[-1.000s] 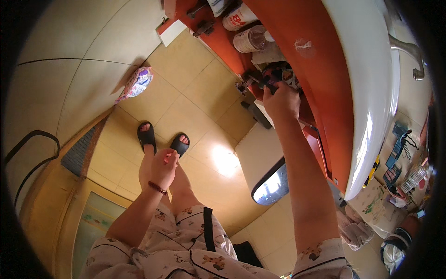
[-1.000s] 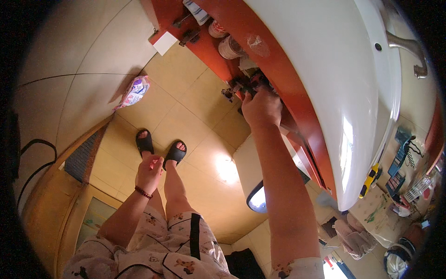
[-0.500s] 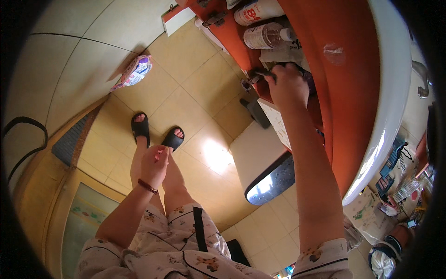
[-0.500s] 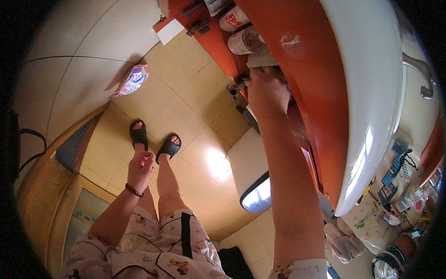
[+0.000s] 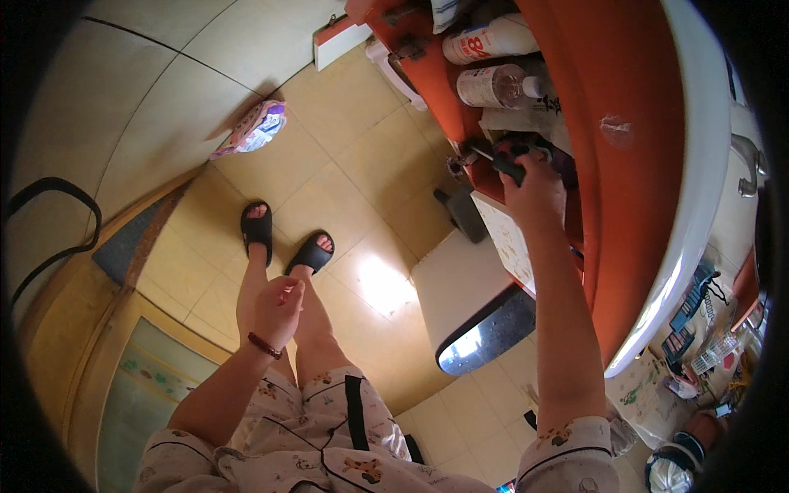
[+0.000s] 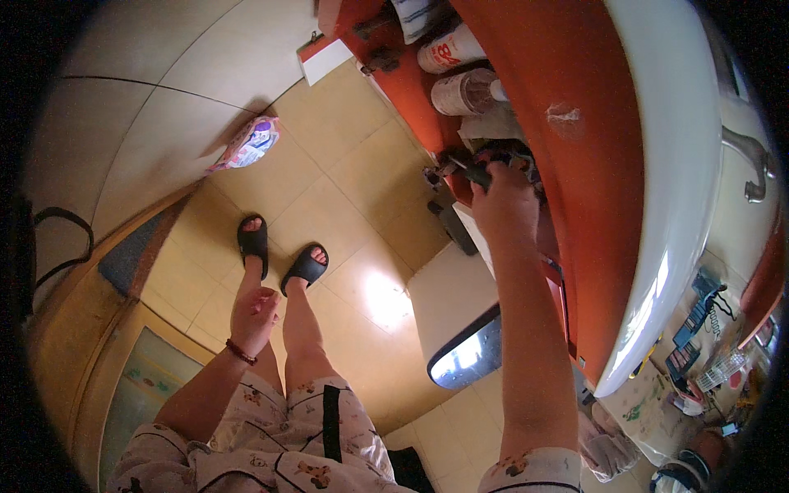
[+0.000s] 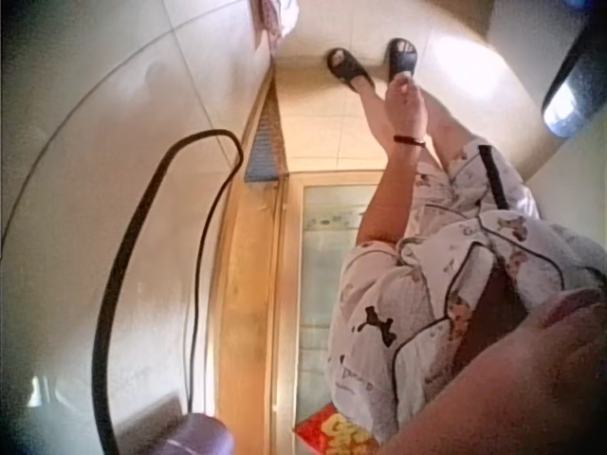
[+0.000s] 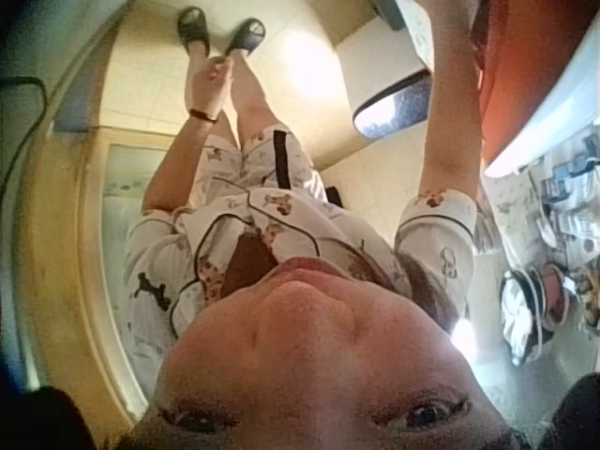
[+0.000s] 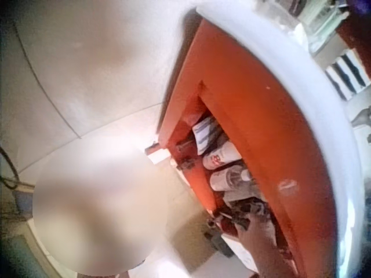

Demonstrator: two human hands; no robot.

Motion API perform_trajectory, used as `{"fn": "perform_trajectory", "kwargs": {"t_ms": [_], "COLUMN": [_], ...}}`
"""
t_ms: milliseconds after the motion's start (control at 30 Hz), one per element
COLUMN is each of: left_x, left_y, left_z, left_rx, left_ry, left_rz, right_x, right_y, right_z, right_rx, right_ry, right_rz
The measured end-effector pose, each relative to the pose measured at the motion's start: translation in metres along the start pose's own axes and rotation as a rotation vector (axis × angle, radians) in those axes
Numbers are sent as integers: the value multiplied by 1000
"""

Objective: The person uses a screwdriver to tighten or adjust the hinge screws inside a red and white floor cabinet, then handles a detached hinge component by hand.

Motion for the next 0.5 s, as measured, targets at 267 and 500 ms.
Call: {"fn": "perform_trajectory", "kwargs": {"t_ms": [267,500], "left_x": [0,8], "left_y": [-6,1], "left_z": [1,-6], "left_rx": [-31,-19], "left_ry": [-60,-69], "left_rz": [-6,-14], "right_x": [14,10], "right_y": [9,0], "right_z": [-10,-3], "right_rx": [-81,42], "right_ry": [285,56], "right_rz": [-122,-2]}}
Point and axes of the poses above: each hand's wrist, its own z-axis towards the middle knuckle, its own y-axis out of the palm, x = y × z, the point moved 2 cm from there along z, towards the middle knuckle, and after that the axes turned 13 degrees about x, right-handed, at the moved point
